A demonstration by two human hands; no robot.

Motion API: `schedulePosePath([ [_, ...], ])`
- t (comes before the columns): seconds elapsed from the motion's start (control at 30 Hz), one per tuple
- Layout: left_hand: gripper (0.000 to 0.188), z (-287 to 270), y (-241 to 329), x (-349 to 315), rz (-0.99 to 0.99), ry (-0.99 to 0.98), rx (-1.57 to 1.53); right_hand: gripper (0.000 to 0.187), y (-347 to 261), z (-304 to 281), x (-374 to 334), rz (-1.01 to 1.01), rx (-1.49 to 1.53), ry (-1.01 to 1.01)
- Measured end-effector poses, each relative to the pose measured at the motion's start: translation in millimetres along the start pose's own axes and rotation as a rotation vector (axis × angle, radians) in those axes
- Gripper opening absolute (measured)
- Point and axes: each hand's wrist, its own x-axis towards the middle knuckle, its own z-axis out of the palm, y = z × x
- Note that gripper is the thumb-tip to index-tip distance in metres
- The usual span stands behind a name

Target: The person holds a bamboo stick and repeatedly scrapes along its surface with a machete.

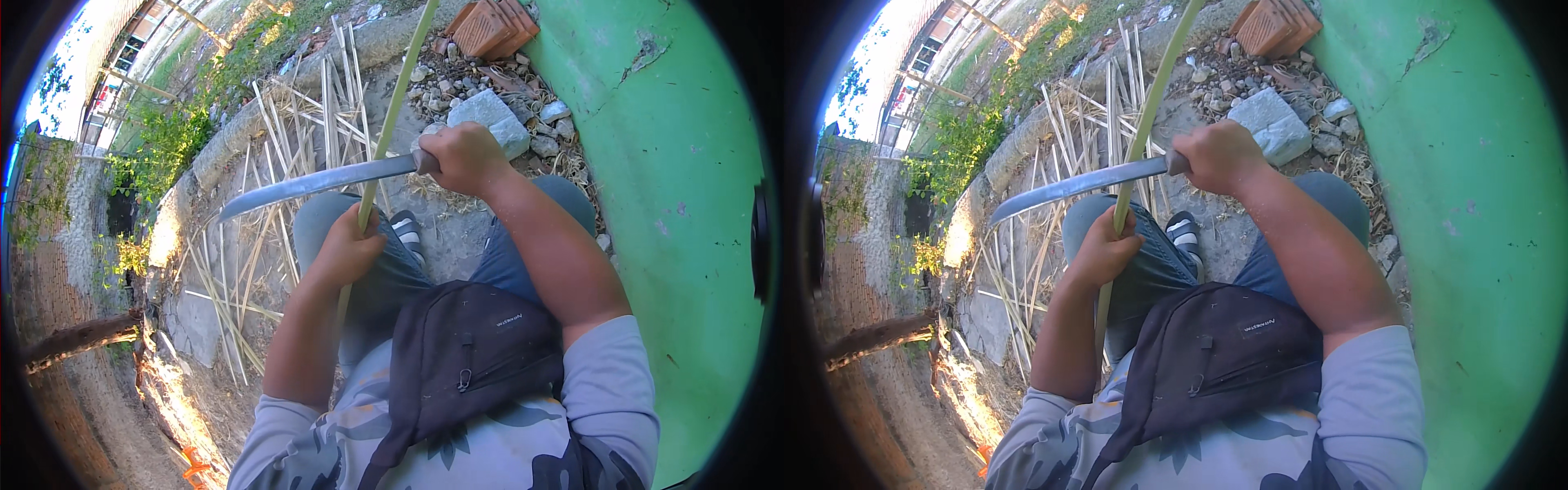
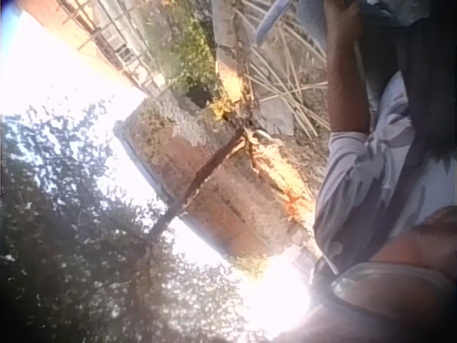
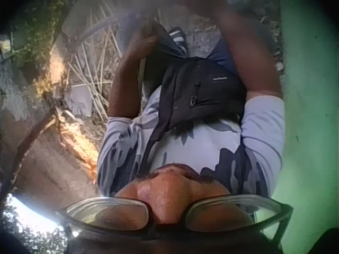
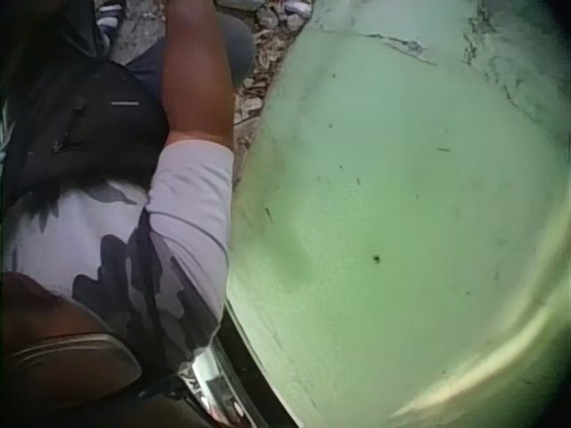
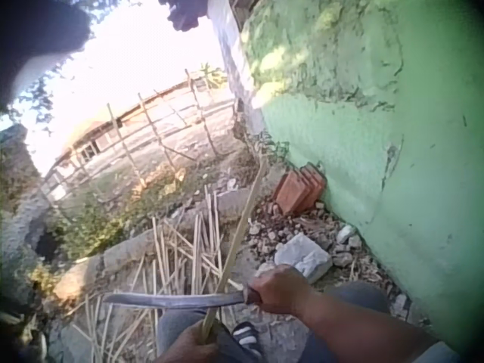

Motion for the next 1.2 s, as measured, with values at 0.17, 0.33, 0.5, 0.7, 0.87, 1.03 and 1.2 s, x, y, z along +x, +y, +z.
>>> schedulePosePath([
  [0.17,0.024,-1,0,3,0.064,0.004,0.036,0.015,19,-1,4,0.201,0.032,0.019],
  [0.33,0.024,-3,2,-1,-0.017,-0.032,-0.082,0.012,3,-6,3,-0.01,0.002,0.079],
  [0.5,0.023,2,1,-1,0.06,-0.01,0.041,0.016,15,-2,3,0.079,0.019,0.072],
  [0.7,0.024,0,-2,-3,-0.003,-0.037,-0.072,0.015,25,-6,-2,0.192,0.064,0.139],
  [0.87,0.024,0,3,-1,0.028,-0.031,-0.058,0.015,9,-12,-3,-0.045,-0.109,0.043],
  [1.03,0.023,-4,-3,3,0.079,-0.028,-0.058,0.017,9,-10,-6,-0.057,-0.024,0.074],
  [1.2,0.025,-8,-3,-1,0.05,-0.087,-0.12,0.014,3,-45,-15,0.075,-0.055,0.0],
])
